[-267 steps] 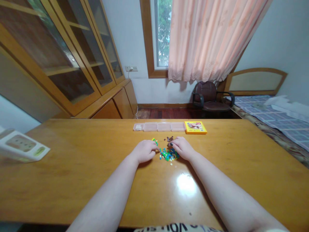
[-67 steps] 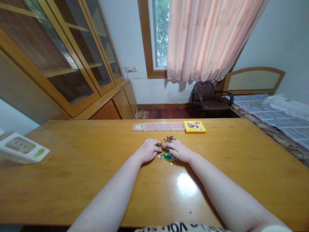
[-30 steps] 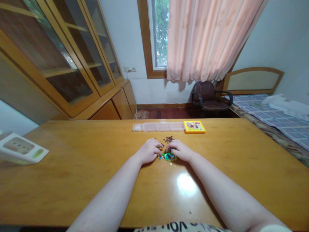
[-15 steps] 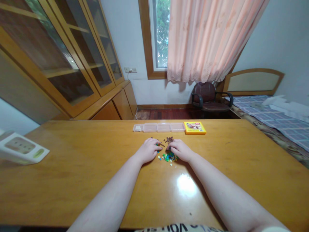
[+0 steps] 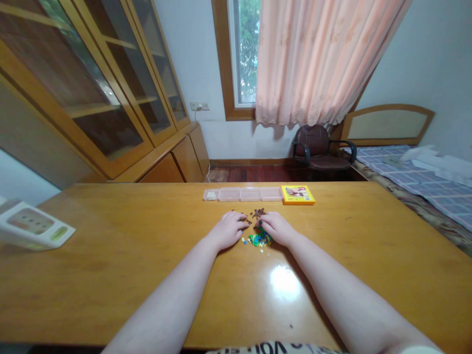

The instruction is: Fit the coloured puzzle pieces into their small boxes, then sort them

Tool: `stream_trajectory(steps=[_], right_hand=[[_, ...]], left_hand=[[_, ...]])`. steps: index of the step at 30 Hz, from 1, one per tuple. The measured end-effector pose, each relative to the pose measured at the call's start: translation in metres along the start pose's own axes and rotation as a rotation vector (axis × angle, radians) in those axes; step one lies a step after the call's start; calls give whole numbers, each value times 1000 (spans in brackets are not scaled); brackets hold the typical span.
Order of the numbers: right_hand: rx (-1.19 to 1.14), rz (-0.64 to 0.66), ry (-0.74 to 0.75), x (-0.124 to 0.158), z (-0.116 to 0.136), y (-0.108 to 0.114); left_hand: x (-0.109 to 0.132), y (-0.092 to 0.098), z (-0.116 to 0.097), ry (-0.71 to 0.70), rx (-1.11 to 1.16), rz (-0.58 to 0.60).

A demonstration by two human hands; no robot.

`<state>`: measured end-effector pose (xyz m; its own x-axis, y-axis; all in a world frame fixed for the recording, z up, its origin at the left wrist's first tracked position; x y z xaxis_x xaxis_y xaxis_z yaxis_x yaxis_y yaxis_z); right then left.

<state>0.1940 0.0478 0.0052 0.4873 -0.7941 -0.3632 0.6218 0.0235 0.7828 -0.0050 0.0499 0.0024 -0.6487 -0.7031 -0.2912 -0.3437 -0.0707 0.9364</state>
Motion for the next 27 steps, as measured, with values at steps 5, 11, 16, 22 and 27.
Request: stream_trajectory(steps=[5, 11, 16, 22, 27], right_hand=[[0, -14, 7, 1, 0, 0], [77, -101, -44, 2, -4, 1], [106, -236, -221, 4, -16, 3], [41, -182, -183, 2, -16, 1], [-73, -75, -31, 3, -8, 0]], left_hand=[[1, 1, 1, 33, -6, 18], [2, -3, -7, 7, -8, 58], [2, -5, -7, 92, -15, 40], [2, -2, -11, -36, 19, 48], [1, -1, -9, 18, 2, 17]])
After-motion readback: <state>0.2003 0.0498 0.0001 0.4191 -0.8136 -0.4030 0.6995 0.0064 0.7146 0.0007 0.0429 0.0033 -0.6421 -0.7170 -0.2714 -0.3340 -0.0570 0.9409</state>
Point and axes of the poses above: each hand's wrist, its own x-axis away from the middle knuckle, its own y-axis out of the back of the hand, z = x × y, the point moved 2 cm from there along -x, towards the middle knuckle, and after that the axes turned 7 degrees about -z, right-handed, at the moved point
